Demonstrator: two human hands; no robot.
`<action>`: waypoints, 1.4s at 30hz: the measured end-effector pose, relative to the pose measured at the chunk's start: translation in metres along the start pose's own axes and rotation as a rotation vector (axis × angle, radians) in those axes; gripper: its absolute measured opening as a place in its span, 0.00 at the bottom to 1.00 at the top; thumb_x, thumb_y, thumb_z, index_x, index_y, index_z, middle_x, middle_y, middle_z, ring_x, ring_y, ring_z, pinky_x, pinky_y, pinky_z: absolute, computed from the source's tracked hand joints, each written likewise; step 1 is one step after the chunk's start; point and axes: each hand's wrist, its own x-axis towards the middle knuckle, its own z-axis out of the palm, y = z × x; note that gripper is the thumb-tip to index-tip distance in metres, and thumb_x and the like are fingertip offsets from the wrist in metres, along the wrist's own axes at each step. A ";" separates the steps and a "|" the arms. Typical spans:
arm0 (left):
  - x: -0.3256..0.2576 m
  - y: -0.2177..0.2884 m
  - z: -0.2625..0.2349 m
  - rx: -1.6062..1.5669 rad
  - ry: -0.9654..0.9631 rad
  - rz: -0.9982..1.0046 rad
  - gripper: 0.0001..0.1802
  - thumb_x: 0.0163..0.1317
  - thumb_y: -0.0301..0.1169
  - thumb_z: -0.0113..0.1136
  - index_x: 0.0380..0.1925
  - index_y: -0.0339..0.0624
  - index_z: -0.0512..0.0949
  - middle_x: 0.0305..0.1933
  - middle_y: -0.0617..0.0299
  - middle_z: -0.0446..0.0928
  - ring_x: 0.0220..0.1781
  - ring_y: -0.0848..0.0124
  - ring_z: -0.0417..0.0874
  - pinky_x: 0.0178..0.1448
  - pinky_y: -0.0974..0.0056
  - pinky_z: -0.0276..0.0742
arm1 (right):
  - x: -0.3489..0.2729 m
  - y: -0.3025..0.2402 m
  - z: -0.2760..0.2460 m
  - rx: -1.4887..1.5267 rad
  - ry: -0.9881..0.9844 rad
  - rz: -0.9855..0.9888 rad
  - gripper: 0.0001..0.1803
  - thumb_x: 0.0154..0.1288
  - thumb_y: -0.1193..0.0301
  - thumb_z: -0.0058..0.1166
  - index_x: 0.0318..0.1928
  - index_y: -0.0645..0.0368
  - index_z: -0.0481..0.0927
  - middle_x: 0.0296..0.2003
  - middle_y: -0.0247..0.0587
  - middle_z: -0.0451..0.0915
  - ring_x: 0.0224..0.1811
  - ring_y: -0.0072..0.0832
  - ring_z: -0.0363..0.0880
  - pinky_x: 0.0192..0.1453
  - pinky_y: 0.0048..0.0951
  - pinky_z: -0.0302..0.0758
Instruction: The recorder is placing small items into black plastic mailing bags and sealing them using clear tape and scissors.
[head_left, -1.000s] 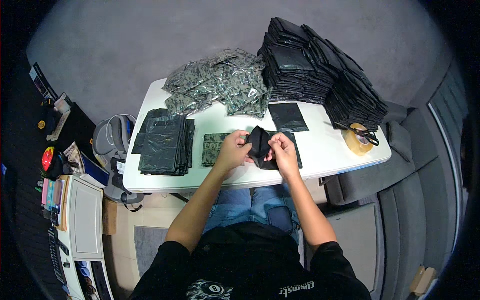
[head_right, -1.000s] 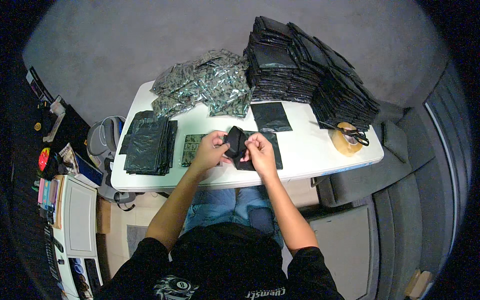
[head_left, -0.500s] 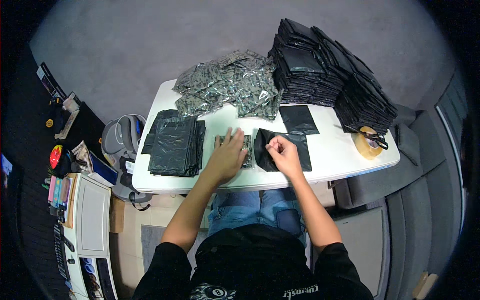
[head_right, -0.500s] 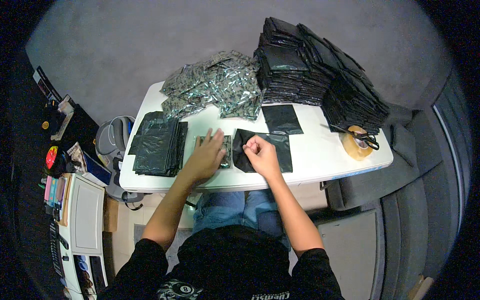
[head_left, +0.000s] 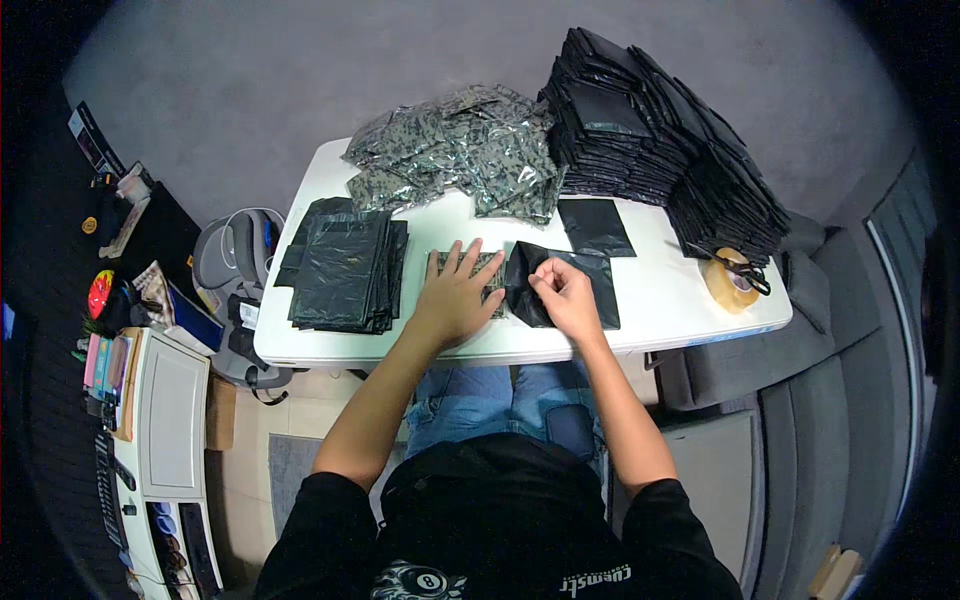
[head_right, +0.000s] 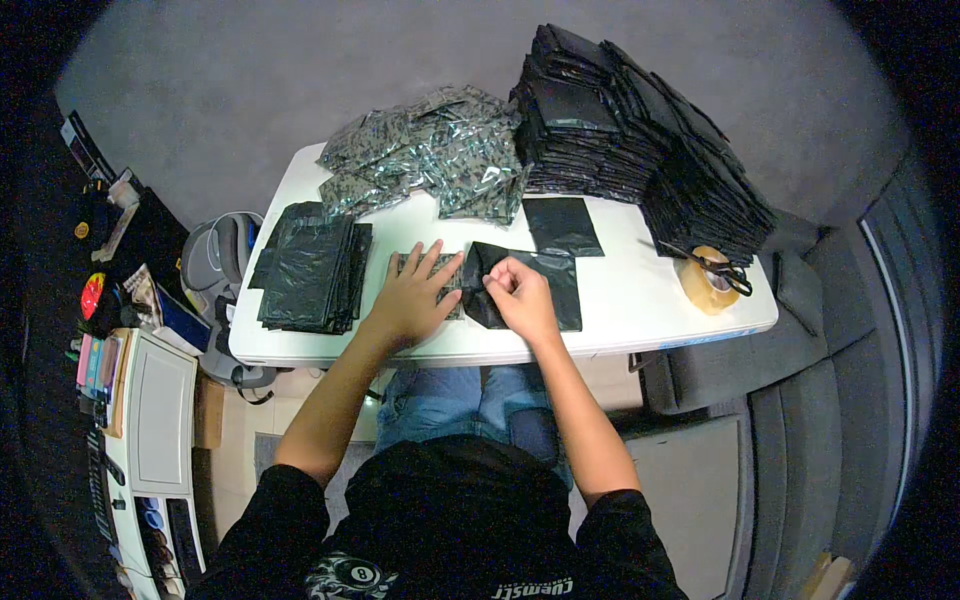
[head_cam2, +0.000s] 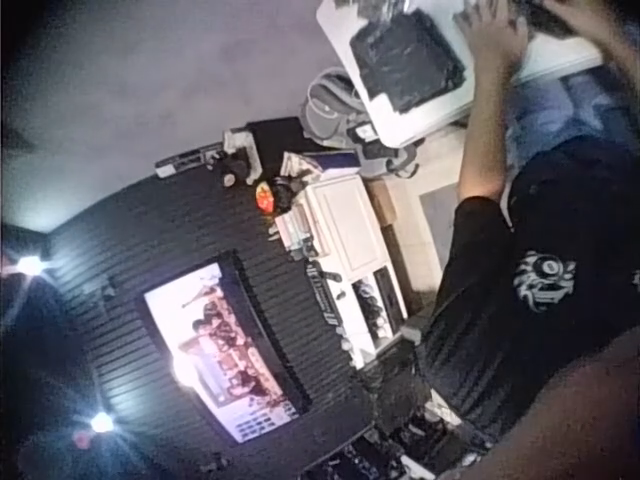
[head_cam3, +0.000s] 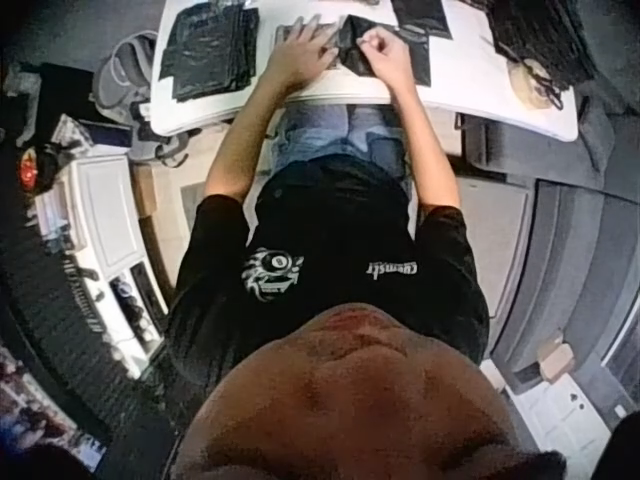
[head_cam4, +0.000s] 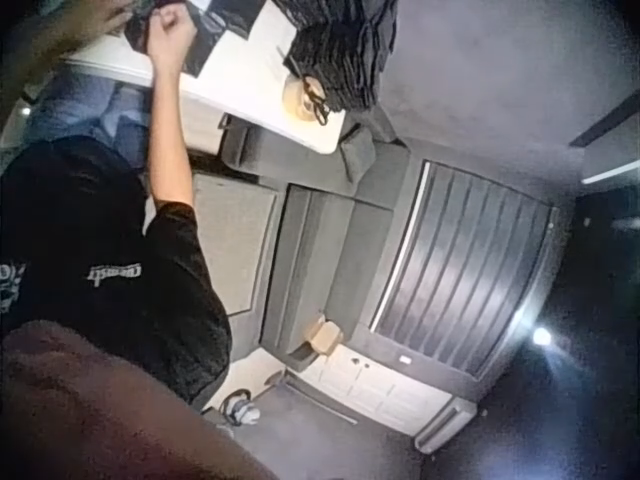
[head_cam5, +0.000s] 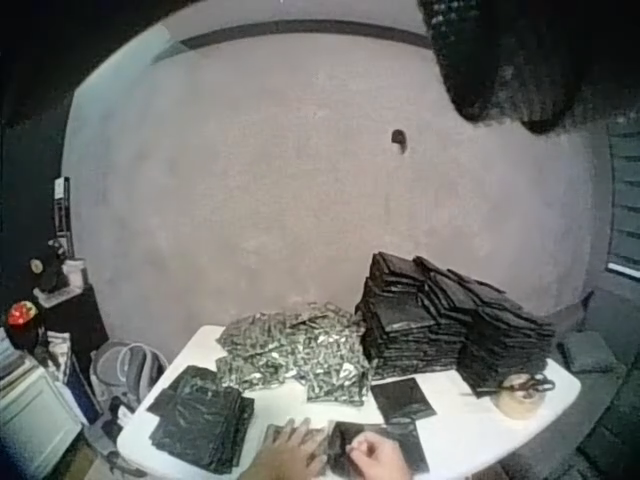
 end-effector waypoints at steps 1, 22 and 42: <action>0.000 0.000 0.000 0.004 -0.012 -0.011 0.36 0.79 0.54 0.49 0.83 0.60 0.61 0.87 0.47 0.56 0.87 0.39 0.55 0.86 0.27 0.44 | 0.001 0.000 0.000 0.008 -0.006 0.015 0.09 0.68 0.71 0.67 0.34 0.63 0.82 0.21 0.27 0.75 0.25 0.14 0.68 0.31 0.24 0.67; 0.004 -0.032 -0.063 -0.591 0.314 -0.299 0.12 0.73 0.33 0.65 0.50 0.37 0.83 0.43 0.40 0.88 0.47 0.42 0.89 0.53 0.48 0.83 | 0.000 -0.007 0.004 0.017 0.022 -0.004 0.10 0.68 0.71 0.69 0.33 0.63 0.82 0.19 0.30 0.75 0.23 0.15 0.68 0.30 0.25 0.68; 0.026 -0.011 -0.014 -0.434 0.233 -0.097 0.11 0.63 0.34 0.71 0.43 0.41 0.89 0.43 0.49 0.88 0.48 0.49 0.88 0.56 0.52 0.82 | -0.007 -0.032 0.023 -0.235 0.057 0.030 0.10 0.62 0.66 0.67 0.35 0.61 0.87 0.26 0.45 0.87 0.28 0.41 0.88 0.38 0.40 0.83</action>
